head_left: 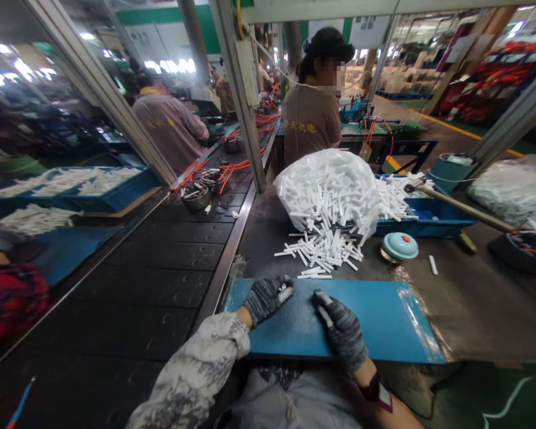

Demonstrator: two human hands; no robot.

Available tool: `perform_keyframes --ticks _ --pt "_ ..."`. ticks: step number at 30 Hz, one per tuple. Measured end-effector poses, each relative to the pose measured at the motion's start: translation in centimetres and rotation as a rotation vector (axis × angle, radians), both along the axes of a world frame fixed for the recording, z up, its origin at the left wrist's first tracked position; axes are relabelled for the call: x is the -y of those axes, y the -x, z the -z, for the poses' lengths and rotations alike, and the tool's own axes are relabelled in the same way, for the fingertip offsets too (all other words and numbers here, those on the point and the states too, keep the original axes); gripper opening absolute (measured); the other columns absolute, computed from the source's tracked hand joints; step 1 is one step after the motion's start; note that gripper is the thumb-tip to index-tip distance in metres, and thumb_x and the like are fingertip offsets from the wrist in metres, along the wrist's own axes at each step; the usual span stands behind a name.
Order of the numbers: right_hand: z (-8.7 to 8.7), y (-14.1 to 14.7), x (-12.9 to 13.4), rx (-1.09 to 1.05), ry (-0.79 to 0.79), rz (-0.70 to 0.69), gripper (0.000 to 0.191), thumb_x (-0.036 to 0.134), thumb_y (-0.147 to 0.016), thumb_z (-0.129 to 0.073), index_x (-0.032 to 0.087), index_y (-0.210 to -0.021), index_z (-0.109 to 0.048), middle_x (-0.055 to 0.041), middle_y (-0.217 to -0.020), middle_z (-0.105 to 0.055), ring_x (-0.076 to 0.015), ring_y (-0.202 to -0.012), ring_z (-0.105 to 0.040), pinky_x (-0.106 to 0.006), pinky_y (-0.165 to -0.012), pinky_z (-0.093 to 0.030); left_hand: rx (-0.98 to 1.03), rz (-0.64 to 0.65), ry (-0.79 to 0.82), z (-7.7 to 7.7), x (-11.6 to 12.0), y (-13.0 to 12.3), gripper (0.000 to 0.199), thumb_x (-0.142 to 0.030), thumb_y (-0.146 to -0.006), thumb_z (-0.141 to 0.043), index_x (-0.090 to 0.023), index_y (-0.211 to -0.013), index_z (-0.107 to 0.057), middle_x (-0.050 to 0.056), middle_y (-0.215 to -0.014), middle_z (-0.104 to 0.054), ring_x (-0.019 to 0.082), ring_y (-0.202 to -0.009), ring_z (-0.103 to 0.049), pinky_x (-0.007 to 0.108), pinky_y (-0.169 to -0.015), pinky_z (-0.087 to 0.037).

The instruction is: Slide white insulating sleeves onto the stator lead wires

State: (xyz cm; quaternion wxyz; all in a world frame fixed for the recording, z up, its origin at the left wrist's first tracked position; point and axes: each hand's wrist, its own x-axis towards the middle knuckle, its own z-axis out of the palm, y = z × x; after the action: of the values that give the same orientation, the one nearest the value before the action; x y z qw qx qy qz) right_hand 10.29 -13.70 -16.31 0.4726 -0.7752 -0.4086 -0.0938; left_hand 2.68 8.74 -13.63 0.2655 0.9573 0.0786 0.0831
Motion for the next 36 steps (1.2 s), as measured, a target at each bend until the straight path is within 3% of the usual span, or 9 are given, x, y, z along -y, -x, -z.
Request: perform_keyframes --ticks 5,10,18,22,27,36 --pt "-0.13 0.15 0.21 -0.036 0.004 0.002 0.031 0.023 -0.096 -0.051 0.023 -0.122 -0.067 -0.0047 -0.114 -0.073 -0.0184 -0.102 -0.07 -0.031 -0.094 -0.057 0.037 -0.013 -0.028 0.28 0.03 0.02 0.026 -0.033 -0.092 -0.056 -0.023 -0.115 -0.064 0.002 -0.091 -0.075 0.017 -0.083 -0.071 0.026 -0.078 -0.055" --pt "-0.18 0.29 0.32 -0.122 0.01 0.012 0.032 0.027 -0.095 -0.052 0.025 -0.124 -0.066 -0.0042 -0.114 -0.073 -0.0198 -0.102 -0.071 -0.033 -0.094 -0.057 0.051 -0.048 0.016 0.63 -0.08 0.07 0.037 -0.034 -0.092 -0.055 -0.023 -0.127 -0.058 0.004 -0.105 -0.075 0.017 -0.09 -0.072 0.029 -0.086 -0.056" --pt "-0.3 0.43 0.28 -0.247 -0.001 -0.01 0.034 0.029 -0.094 -0.053 0.024 -0.126 -0.064 -0.0052 -0.108 -0.075 -0.0198 -0.094 -0.073 -0.031 -0.088 -0.059 0.109 0.02 0.093 0.6 -0.18 0.03 0.025 -0.03 -0.093 -0.051 -0.023 -0.109 -0.068 0.002 -0.102 -0.076 0.016 -0.094 -0.072 0.028 -0.088 -0.056" --pt "-0.31 0.34 0.16 -0.252 0.036 0.0 0.035 0.03 -0.093 -0.054 0.022 -0.125 -0.065 -0.0066 -0.108 -0.075 -0.0197 -0.089 -0.074 -0.03 -0.085 -0.06 0.115 0.025 0.063 0.58 -0.08 -0.05 0.024 -0.03 -0.092 -0.051 -0.022 -0.108 -0.068 0.002 -0.101 -0.076 0.016 -0.093 -0.072 0.029 -0.088 -0.057" --pt "-0.48 0.23 0.31 -0.218 0.074 -0.018 0.031 0.031 -0.093 -0.054 0.024 -0.121 -0.068 -0.0056 -0.11 -0.074 -0.0205 -0.097 -0.072 -0.031 -0.088 -0.059 0.119 0.009 0.047 0.28 0.12 -0.08 0.023 -0.029 -0.091 -0.053 -0.022 -0.106 -0.069 0.003 -0.098 -0.076 0.017 -0.09 -0.072 0.029 -0.086 -0.057" --pt "-0.79 0.32 0.43 -0.203 0.064 -0.084 0.024 0.032 -0.094 -0.053 0.026 -0.107 -0.073 -0.0041 -0.1 -0.076 -0.0195 -0.09 -0.074 -0.029 -0.083 -0.061 0.055 0.026 0.044 0.31 -0.03 0.0 0.026 -0.029 -0.088 -0.056 -0.023 -0.11 -0.067 0.003 -0.101 -0.076 0.018 -0.091 -0.072 0.03 -0.086 -0.057"
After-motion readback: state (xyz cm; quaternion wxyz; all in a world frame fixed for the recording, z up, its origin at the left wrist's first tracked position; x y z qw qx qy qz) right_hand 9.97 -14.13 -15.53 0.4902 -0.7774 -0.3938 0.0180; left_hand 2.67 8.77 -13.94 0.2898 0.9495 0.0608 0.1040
